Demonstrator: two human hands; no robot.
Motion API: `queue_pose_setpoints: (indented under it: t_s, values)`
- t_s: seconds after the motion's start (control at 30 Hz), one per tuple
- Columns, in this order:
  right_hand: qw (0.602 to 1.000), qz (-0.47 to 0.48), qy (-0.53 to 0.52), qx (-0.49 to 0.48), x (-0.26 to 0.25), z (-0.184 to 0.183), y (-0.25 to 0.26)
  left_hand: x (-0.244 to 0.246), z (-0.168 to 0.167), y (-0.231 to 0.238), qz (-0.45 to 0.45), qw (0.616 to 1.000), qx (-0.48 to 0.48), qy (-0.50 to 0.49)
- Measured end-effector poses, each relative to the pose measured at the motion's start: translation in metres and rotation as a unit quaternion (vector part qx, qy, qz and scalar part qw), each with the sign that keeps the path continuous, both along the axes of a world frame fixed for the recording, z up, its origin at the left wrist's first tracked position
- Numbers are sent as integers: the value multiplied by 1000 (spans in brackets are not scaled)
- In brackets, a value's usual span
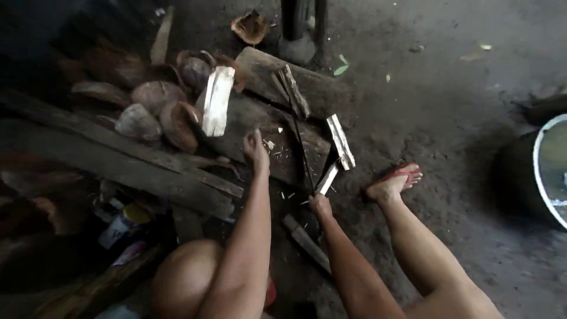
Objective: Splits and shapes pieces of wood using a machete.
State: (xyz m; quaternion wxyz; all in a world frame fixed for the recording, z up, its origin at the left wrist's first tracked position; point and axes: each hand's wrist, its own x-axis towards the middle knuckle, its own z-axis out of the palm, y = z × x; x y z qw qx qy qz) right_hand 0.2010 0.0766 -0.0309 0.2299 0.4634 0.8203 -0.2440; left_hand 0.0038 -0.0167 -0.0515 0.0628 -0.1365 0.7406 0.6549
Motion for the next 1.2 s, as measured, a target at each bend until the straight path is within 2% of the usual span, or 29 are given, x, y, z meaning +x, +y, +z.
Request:
queue_pose_setpoints:
  t_s: [0.03, 0.07, 0.1, 0.13, 0.17, 0.23, 0.37, 0.6, 0.77, 0.87, 1.0, 1.2]
  values:
    - [986, -13, -68, -150, -6, 1, 22, 5, -10, -4, -2, 1000, -22, -8]
    - [985, -22, -50, -161, 1, -26, 25, 9, -17, -7, 0, 999, -42, -14]
    - [998, -25, 40, -51, 16, -81, 15, 12, -23, -9, 2, 998, -61, -21]
    - [998, -28, 30, -48, 19, -112, 17, 15, -25, -9, -3, 997, -75, -31]
    - [997, -21, -9, -77, 18, -123, 23, 17, -28, -10, -12, 996, -83, -41]
    - [994, -12, -51, -93, 20, -124, 28, 21, -33, -8, -17, 995, -87, -52]
    - [996, 4, -57, -65, 29, -126, 33, 8, -41, -8, 31, 992, -98, -72]
    - [994, 14, -66, -85, 50, -132, 45, -56, -59, -44, 192, 959, -16, -208]
    - [989, 1, -42, -143, 61, -139, 40, -110, -67, -70, 150, 957, 60, -240]
    - [986, -21, -37, -162, 60, -141, 32, -132, -71, -68, 154, 951, 123, -238]
    - [983, -32, -42, -174, 61, -140, 28, -145, -87, -66, 219, 940, 163, -204]
    - [985, -32, -50, -159, 67, -126, 29, -139, -63, -72, 269, 932, 213, -119]
